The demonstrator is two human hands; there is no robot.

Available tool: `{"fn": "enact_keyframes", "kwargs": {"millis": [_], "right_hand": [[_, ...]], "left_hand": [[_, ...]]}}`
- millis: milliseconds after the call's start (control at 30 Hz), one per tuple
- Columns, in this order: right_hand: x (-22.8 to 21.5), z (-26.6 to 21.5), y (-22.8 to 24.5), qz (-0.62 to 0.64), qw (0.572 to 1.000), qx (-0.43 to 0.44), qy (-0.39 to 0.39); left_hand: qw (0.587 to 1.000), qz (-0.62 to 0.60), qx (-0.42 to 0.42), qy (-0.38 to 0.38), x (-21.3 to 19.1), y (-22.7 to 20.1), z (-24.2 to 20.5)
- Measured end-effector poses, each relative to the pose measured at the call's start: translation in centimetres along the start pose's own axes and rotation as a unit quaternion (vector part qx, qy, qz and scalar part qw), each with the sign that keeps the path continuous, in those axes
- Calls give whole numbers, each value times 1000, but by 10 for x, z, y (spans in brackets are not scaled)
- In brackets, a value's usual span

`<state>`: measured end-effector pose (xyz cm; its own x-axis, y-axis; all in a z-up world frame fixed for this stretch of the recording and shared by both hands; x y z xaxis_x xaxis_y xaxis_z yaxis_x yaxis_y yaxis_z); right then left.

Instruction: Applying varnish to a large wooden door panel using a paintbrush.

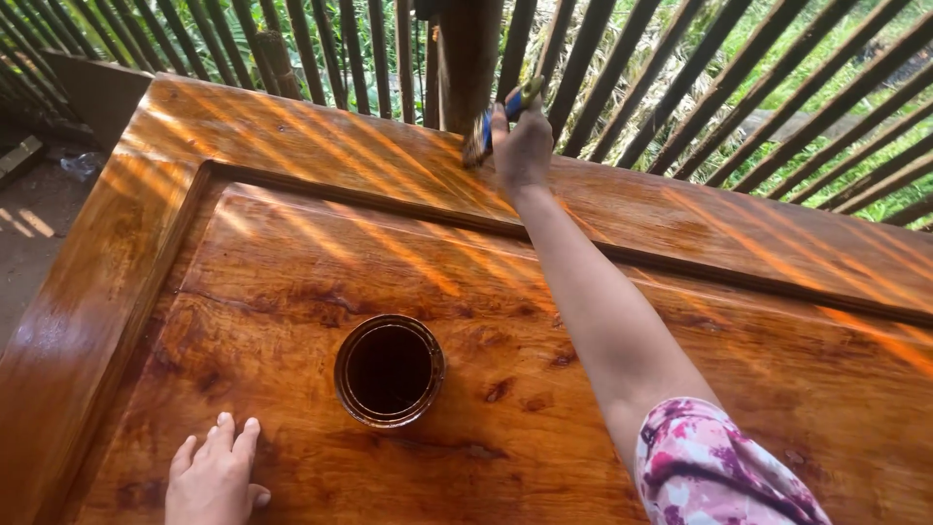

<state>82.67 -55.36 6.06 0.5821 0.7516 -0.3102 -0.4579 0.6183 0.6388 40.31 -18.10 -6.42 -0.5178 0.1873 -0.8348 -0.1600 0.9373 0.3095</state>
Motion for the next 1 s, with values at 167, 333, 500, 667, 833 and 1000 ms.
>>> {"fn": "enact_keyframes", "kwargs": {"millis": [167, 333, 500, 667, 833, 1000], "right_hand": [[-59, 5, -77, 17, 988, 142, 53], [-197, 12, -164, -26, 982, 189, 2], [-312, 14, -178, -118, 986, 116, -12], [-272, 8, -122, -48, 999, 15, -15], [-134, -47, -28, 124, 992, -34, 0], [-74, -81, 11, 157, 980, 24, 119]], "left_hand": [[1000, 8, -4, -5, 4, 5, -2], [999, 19, 3, -29, -2, -1, 1], [999, 47, 11, -20, -7, -2, 0], [999, 27, 25, -36, -14, -6, -5], [995, 4, 19, -94, -8, -3, -4], [992, -8, 30, -124, -10, -4, -5]]}}
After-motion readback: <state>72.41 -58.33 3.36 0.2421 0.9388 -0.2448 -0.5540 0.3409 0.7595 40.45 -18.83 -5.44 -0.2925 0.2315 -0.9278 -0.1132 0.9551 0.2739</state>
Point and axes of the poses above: each hand's wrist, its own z-axis towards the middle knuckle, its own x-axis out of the palm, y = z × x, the point moved 7 cm from there along z, towards the middle knuckle, and after that the axes turned 7 degrees about -y, right-handed, at the moved point
